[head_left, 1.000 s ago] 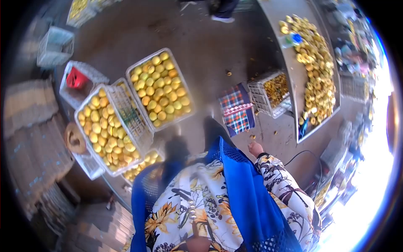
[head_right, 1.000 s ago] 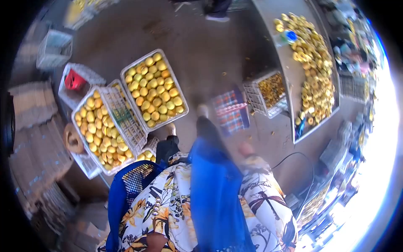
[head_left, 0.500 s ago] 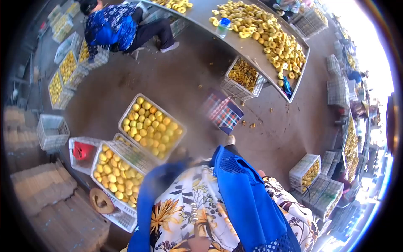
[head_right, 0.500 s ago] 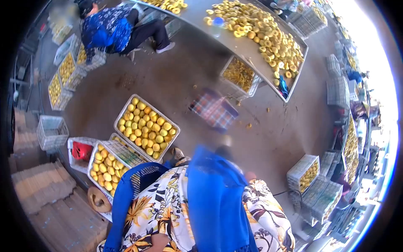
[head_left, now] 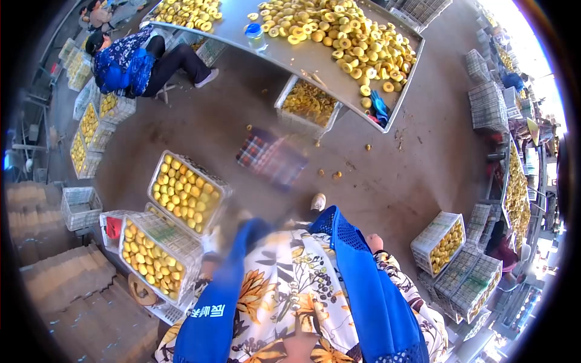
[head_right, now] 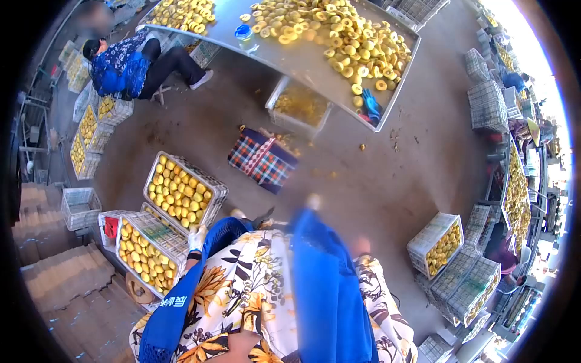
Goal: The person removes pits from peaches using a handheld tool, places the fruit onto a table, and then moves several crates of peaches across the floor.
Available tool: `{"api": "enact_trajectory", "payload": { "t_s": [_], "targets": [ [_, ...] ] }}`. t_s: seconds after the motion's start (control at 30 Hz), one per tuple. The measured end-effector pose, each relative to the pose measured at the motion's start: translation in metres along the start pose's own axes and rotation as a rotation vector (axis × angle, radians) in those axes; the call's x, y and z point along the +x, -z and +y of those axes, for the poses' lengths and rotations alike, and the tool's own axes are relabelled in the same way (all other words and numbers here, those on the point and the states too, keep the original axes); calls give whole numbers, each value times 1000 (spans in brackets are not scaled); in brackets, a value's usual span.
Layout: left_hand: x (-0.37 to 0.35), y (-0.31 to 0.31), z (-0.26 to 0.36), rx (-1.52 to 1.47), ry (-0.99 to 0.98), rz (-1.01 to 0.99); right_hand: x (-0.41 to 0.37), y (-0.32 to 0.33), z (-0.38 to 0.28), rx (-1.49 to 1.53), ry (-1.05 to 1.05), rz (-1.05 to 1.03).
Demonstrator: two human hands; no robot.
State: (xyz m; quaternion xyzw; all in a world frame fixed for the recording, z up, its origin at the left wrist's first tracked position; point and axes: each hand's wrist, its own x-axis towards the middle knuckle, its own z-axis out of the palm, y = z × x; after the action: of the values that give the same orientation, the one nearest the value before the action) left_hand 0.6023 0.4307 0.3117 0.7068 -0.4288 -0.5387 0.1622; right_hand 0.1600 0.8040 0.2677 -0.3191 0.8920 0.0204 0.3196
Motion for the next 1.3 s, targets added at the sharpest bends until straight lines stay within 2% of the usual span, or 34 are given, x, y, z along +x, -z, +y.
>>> {"api": "enact_trajectory", "payload": {
  "t_s": [0.03, 0.07, 0.1, 0.17, 0.2, 0.23, 0.27, 0.33, 0.37, 0.43, 0.5, 0.57, 0.6, 0.67, 0.7, 0.73, 0.77, 0.8, 0.83, 0.9, 0.97, 1.03, 1.07, 1.17, 1.23, 1.3],
  "targets": [
    [-25, -21, 32, 198, 10, 105, 8, 8, 10, -51, 56, 53],
    [-9, -24, 6, 339, -171, 160, 19, 11, 26, -8, -18, 18],
    [-1, -27, -4, 359, -187, 168, 34, 13, 43, 35, -91, -17],
    [18, -22, -19, 411, -223, 180, 32, 49, 27, -57, -107, 58],
    [51, -11, -53, 372, -181, 165, 31, 69, 17, -103, -118, 94],
    [39, -9, -25, 536, -316, 170, 29, 68, 17, -58, -129, 100],
    [57, 2, -29, 565, -311, 60, 27, 66, 16, -12, -140, 106],
    [44, -11, 22, 607, -166, 33, 30, 29, 51, 34, -146, 220],
    [35, -18, 50, 631, -95, 17, 22, 27, 49, -27, -173, 129],
    [73, -23, 18, 701, -214, 252, 9, 15, 58, -47, -55, 37],
    [71, -44, 33, 617, -261, 144, 2, 6, 66, 4, -155, -49],
    [55, -78, 53, 370, -269, -12, 3, -3, 81, 80, -208, 9],
    [67, -87, 43, 542, -376, 22, 12, -1, 88, 110, -226, 55],
    [59, -114, 48, 547, -451, 0, 18, 16, 98, 165, -265, 132],
    [48, -131, 57, 684, -578, 42, 35, 6, 117, 22, -133, 146],
    [68, -141, 36, 682, -519, -3, 63, -12, 144, -125, 2, 165],
    [52, -157, 52, 701, -540, -5, 84, -17, 172, -276, 140, 180],
    [47, -172, 49, 673, -460, 12, 84, 53, 145, -75, 100, 288],
    [47, -181, 34, 635, -412, 34, 109, 67, 152, -54, 102, 222],
    [47, -198, 3, 553, -318, 81, 159, 81, 178, -12, 147, 252],
    [27, -218, -9, 526, -237, 133, 202, 143, 158, 25, 122, 134],
    [5, -231, -15, 508, -206, 166, 266, 152, 165, -10, 268, 241],
    [-9, -238, -12, 539, -191, 183, 292, 168, 154, 38, 302, 225],
    [-46, -249, 19, 477, 92, 137, 363, 206, 103, 120, 398, 233],
    [-53, -256, 47, 434, 194, 112, 400, 229, 56, 184, 338, 203],
    [-28, -239, 1, 942, -275, -102, 419, 245, 12, 141, 441, 243]
  ]
}}
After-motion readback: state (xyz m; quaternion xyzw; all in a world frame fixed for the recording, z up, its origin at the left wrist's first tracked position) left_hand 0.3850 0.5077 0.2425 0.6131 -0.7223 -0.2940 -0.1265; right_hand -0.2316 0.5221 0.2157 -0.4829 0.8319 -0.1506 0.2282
